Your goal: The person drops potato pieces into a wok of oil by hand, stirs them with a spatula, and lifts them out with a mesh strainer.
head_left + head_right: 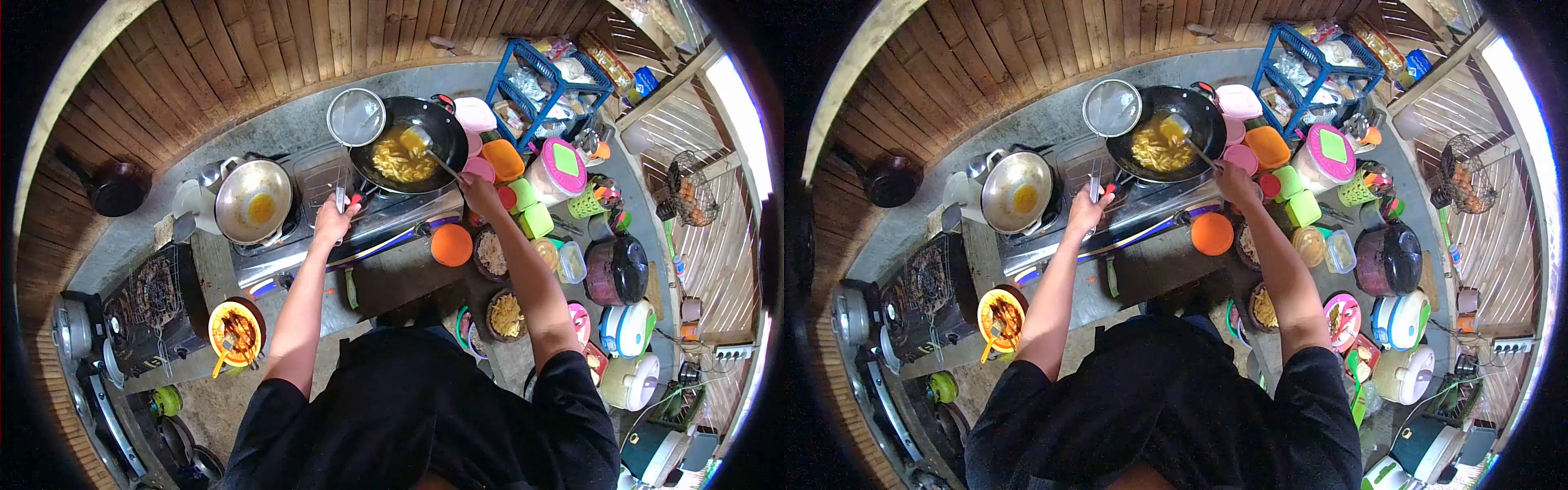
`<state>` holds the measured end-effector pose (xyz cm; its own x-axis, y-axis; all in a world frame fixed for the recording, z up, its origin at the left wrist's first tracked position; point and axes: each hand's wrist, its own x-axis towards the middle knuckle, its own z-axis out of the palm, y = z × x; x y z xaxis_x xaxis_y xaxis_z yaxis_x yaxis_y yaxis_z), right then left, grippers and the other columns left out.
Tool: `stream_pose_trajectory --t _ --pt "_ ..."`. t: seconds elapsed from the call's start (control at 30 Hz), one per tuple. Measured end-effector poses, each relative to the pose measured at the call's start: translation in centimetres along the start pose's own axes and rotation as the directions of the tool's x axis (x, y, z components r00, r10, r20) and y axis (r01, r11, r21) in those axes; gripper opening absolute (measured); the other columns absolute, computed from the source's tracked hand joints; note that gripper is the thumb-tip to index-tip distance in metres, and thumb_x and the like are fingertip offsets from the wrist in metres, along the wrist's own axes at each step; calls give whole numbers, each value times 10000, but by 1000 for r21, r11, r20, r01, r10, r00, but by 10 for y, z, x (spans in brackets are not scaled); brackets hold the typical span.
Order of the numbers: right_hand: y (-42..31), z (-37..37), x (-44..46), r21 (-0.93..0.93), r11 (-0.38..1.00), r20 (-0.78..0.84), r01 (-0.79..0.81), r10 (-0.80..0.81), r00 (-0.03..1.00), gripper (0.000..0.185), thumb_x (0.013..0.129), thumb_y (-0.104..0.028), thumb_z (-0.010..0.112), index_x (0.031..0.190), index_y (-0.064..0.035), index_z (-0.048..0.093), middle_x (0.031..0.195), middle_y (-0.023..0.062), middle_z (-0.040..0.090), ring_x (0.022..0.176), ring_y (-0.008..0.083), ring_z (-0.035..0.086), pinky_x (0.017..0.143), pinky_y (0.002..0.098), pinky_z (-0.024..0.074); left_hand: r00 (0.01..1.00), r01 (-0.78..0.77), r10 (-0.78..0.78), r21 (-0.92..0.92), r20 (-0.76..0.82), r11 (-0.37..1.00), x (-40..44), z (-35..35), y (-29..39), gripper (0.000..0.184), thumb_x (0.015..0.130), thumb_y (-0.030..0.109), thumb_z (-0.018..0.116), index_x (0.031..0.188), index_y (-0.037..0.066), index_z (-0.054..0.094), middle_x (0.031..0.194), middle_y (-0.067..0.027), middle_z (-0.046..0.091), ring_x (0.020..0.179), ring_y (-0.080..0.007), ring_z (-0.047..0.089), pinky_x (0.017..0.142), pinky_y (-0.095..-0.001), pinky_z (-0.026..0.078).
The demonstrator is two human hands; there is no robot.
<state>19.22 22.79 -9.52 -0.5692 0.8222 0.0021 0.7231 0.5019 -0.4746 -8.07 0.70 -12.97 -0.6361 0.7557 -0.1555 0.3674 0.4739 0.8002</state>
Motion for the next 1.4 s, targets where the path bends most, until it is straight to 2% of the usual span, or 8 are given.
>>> stream_pose_trajectory --t 0.07,0.17,0.33,0.53,0.73,1.03,1.33,1.4 --pt "-2 1 -3 174 982 38 80 -88 995 314 914 -229 542 1189 -98 619 1010 219 667 917 411 647 820 478 509 1000 19 -19 -14 2 1000 -1 -3 0 356 811 328 756 973 79 560 657 -129 654 584 -257 667 598 -388 496" --pt "-44 -27 -28 195 973 234 -125 78 969 331 928 -233 562 1241 -130 594 893 176 679 780 331 677 690 458 510 999 48 -48 -23 10 999 -2 -6 -1 346 813 322 752 964 77 562 660 -128 654 585 -264 666 606 -392 498" --pt "-10 -15 -29 83 991 -10 108 -108 994 306 914 -209 542 1203 -137 613 948 204 680 888 404 651 780 490 515 999 -42 42 5 30 999 0 -6 -4 319 824 305 741 943 68 564 674 -122 656 566 -241 659 591 -389 495" --pt "-10 -33 -28 -190 982 -180 -11 -24 983 328 918 -200 516 1237 -187 589 936 211 674 853 383 657 715 510 521 997 26 -25 -24 69 999 -6 -9 6 289 846 289 719 948 67 565 730 -113 665 561 -218 660 601 -379 500" --pt "-28 -36 -32 -79 974 -370 211 -225 901 350 914 -162 539 1262 -165 574 1035 183 655 827 421 639 725 496 510 998 -16 14 31 61 999 -2 -7 2 277 854 299 703 955 77 573 769 -105 682 672 -265 687 711 -404 503" --pt "-46 -40 -48 -260 925 -158 276 -323 933 378 934 -191 520 1308 -234 551 858 143 617 680 350 642 570 470 507 986 -163 168 243 4 956 0 -9 9 252 839 266 699 951 74 579 999 -182 644 989 -372 612 818 -475 476" --pt "-40 -49 -54 -169 962 -214 216 -250 944 375 915 -142 546 1285 -193 570 874 160 613 757 372 626 640 458 501 918 -329 387 377 -87 866 7 -18 37 203 860 219 669 946 59 580 947 -205 645 939 -370 632 791 -483 488" --pt "-38 -46 -57 -144 960 -267 241 -272 924 377 915 -156 544 1290 -196 565 869 165 617 742 376 629 620 467 503 958 -250 282 330 -55 910 1 -23 51 204 874 233 650 954 61 576 914 -197 659 909 -379 641 774 -496 490"
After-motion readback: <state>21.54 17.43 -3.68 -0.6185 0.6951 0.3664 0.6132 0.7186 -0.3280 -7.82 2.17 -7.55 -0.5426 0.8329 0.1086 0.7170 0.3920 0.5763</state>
